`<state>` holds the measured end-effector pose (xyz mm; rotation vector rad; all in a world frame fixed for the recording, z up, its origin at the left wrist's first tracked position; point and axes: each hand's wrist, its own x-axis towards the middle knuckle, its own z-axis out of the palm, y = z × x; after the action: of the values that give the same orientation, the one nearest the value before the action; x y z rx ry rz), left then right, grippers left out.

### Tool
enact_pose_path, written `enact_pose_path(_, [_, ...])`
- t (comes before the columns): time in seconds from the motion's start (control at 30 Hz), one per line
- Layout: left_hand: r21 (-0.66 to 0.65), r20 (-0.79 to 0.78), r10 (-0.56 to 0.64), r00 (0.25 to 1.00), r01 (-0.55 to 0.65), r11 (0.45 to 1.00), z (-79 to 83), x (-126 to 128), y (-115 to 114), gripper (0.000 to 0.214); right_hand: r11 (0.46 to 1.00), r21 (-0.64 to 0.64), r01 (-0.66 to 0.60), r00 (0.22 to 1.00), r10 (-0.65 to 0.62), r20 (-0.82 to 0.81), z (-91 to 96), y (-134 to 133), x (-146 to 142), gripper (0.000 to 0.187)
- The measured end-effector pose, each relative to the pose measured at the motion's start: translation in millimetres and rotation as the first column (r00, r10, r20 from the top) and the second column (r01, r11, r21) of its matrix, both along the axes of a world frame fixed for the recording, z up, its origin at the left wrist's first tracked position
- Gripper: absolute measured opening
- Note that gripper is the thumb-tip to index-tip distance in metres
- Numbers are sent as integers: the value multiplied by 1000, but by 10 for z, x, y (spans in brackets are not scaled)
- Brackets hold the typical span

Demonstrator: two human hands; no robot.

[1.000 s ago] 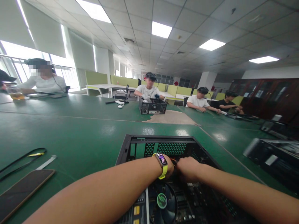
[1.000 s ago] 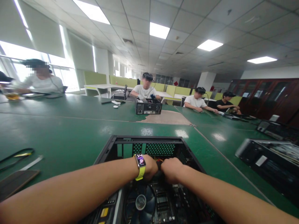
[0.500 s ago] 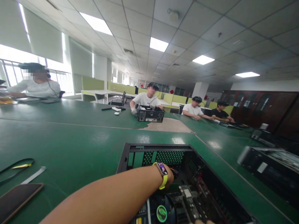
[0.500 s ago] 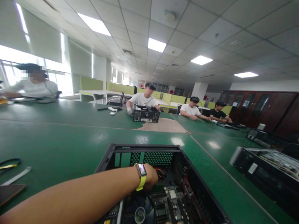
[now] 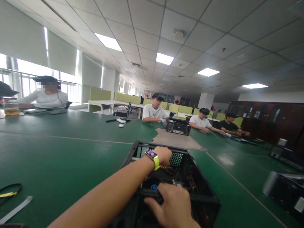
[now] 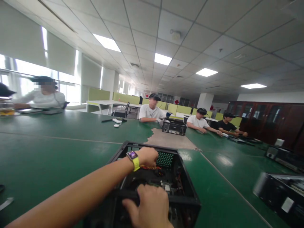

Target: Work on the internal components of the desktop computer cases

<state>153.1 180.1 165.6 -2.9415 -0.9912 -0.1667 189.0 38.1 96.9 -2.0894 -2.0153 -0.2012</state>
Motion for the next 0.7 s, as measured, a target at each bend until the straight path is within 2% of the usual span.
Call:
enact_pose_path(0.03, [48,95,53,994,-58,997,121,-167,68,26,999,54,-5,1000,4,9,30,304,0,49])
enact_pose_path(0.07, [65,288,130,949,-154,986,178,-340,105,30,995,99,-8,999,5,33,63,622,9,51])
enact_pose_path(0.1, [41,461,198,865,-244,969,158,-513,114,34,993,114,-4,998,-3,61,96,949,25,53])
enact_pose_path(0.13, [-10,605,260,753,-319,948,58,-677,99,39,993,116,4,996,-14,86,126,1277,47,53])
enact_pose_path(0.17, [-82,696,311,647,-359,930,-118,-828,70,42,993,112,31,994,-42,101,150,1597,71,53])
enact_pose_path(0.2, [-174,729,366,579,-360,916,-355,-961,40,43,993,109,45,993,-56,101,166,1898,93,53])
enact_pose_path(0.23, [-283,690,421,589,-315,906,-634,-1075,20,42,992,114,60,993,-71,97,174,2170,111,52])
enact_pose_path(0.27, [-407,605,476,639,-266,874,-930,-1169,21,41,990,124,73,992,-84,89,173,2407,124,51])
enact_pose_path(0.33, [-579,490,579,651,-254,775,-1476,-1297,101,38,985,155,82,993,-94,75,146,2757,142,50])
enact_pose_path(0.4, [-690,454,674,582,-249,679,-1839,-1353,251,33,982,174,79,994,-92,65,100,2953,163,49])
enact_pose_path(0.47, [-741,447,703,553,-212,638,-1985,-1357,388,29,982,174,70,995,-80,53,62,3033,191,50])
enact_pose_path(0.6, [-775,463,692,554,-126,619,-1937,-1339,467,29,984,171,52,998,-55,10,85,2956,186,48])
enact_pose_path(0.7, [-779,486,697,527,-101,619,-1899,-1352,430,35,984,176,21,999,-15,-39,77,2606,83,52])
